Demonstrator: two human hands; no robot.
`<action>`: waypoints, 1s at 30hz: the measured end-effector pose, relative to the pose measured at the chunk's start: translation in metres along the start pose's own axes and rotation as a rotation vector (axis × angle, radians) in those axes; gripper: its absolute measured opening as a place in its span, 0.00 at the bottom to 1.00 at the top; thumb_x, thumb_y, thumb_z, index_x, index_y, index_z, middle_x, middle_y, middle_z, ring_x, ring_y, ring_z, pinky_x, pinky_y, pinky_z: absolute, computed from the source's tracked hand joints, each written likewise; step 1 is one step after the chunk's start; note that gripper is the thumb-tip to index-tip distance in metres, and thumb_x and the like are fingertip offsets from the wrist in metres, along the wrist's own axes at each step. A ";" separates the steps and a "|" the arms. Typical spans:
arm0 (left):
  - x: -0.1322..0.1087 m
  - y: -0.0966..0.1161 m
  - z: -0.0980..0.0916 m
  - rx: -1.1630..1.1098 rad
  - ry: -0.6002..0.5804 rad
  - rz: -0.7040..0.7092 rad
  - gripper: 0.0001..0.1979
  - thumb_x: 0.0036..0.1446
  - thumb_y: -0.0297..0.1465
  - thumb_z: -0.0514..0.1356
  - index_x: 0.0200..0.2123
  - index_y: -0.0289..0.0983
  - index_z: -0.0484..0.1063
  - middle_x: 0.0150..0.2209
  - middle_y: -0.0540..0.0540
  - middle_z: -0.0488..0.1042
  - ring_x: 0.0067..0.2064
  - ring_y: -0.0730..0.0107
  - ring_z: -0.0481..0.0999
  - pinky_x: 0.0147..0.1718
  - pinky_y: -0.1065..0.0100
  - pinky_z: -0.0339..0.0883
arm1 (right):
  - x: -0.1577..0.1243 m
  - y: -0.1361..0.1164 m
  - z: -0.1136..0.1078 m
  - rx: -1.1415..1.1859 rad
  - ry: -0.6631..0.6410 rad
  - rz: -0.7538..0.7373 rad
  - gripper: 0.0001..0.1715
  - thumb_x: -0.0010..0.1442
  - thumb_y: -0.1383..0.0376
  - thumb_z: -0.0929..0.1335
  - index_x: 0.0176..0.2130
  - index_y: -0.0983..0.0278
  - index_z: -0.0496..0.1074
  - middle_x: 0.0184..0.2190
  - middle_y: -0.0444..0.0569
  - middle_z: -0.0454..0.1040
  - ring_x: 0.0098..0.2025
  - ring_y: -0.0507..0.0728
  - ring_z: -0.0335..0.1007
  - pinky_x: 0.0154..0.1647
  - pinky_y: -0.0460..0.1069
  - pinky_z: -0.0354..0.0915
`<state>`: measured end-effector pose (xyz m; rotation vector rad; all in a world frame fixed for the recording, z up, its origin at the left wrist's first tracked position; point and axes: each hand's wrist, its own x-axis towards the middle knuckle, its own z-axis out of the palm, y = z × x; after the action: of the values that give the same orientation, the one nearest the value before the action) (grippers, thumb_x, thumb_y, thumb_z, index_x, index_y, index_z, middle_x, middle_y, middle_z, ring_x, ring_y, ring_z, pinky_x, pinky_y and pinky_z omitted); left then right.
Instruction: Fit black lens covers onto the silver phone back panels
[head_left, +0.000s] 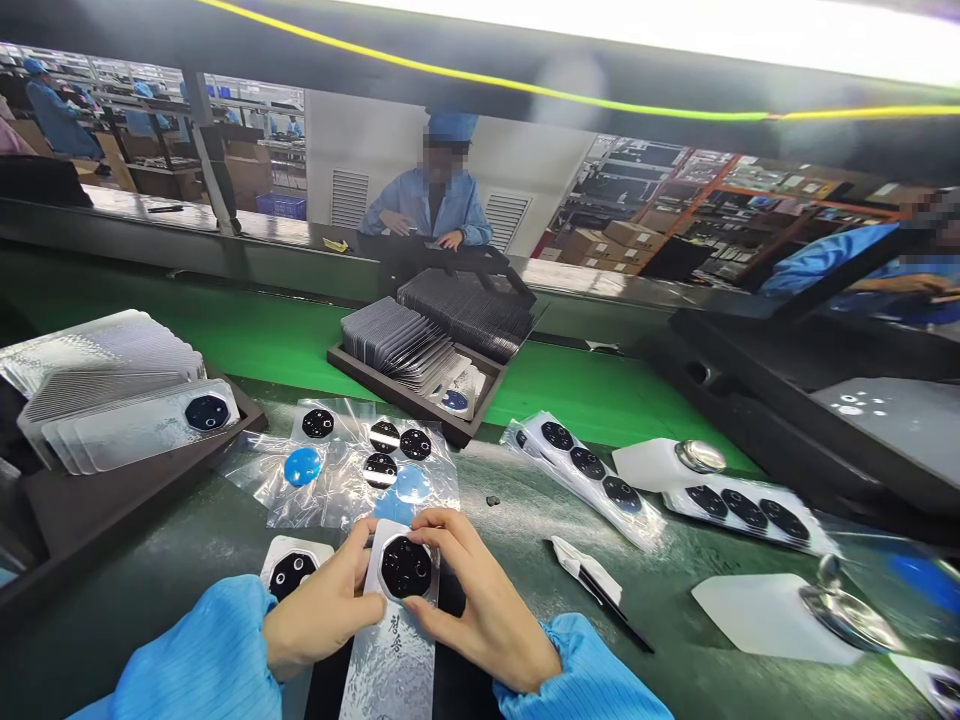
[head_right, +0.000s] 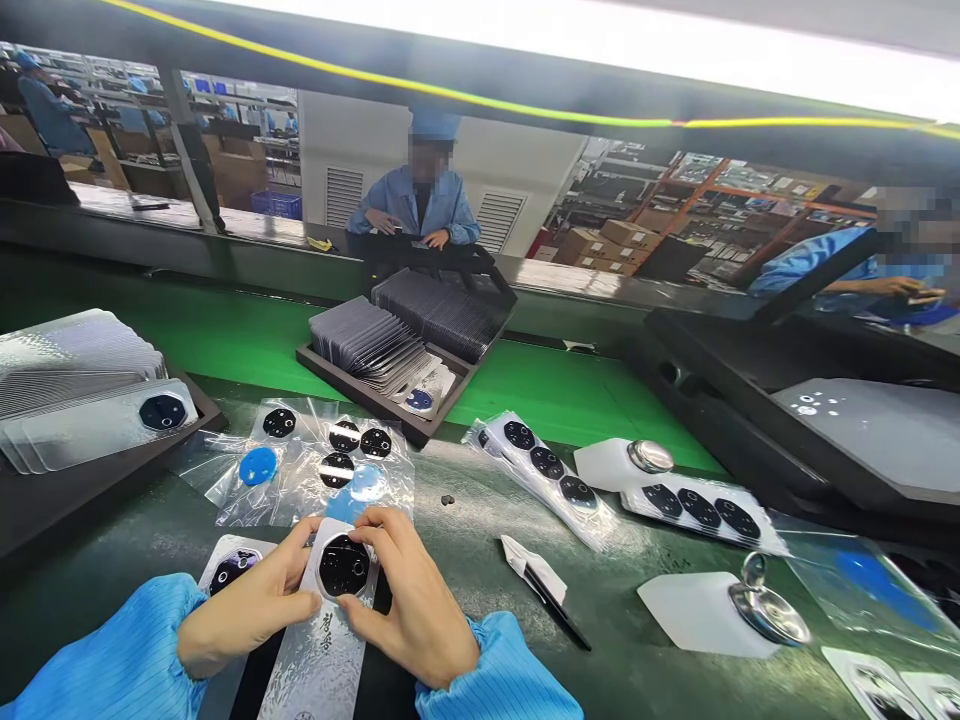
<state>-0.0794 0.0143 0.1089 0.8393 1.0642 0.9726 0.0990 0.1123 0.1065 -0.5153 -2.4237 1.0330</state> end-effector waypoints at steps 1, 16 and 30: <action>0.000 0.000 0.000 0.002 -0.002 -0.001 0.33 0.47 0.20 0.53 0.58 0.40 0.52 0.32 0.54 0.65 0.31 0.74 0.62 0.31 0.69 0.51 | 0.000 0.000 0.000 0.002 0.002 -0.001 0.29 0.51 0.74 0.70 0.50 0.58 0.61 0.50 0.52 0.62 0.53 0.62 0.61 0.53 0.56 0.64; 0.001 -0.002 -0.001 0.018 -0.007 0.006 0.32 0.48 0.19 0.51 0.57 0.39 0.52 0.33 0.54 0.65 0.31 0.76 0.59 0.31 0.68 0.50 | 0.001 -0.001 -0.001 -0.005 0.003 -0.004 0.29 0.49 0.75 0.71 0.48 0.61 0.63 0.49 0.51 0.63 0.52 0.61 0.61 0.52 0.55 0.63; -0.001 0.000 0.001 0.000 -0.015 0.000 0.30 0.47 0.19 0.52 0.56 0.39 0.53 0.34 0.54 0.66 0.32 0.74 0.61 0.30 0.67 0.49 | 0.001 -0.004 -0.002 -0.013 -0.003 -0.016 0.27 0.49 0.76 0.72 0.47 0.62 0.63 0.47 0.52 0.63 0.50 0.60 0.62 0.50 0.55 0.64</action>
<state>-0.0783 0.0137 0.1094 0.8458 1.0509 0.9651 0.0984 0.1112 0.1104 -0.4984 -2.4348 1.0124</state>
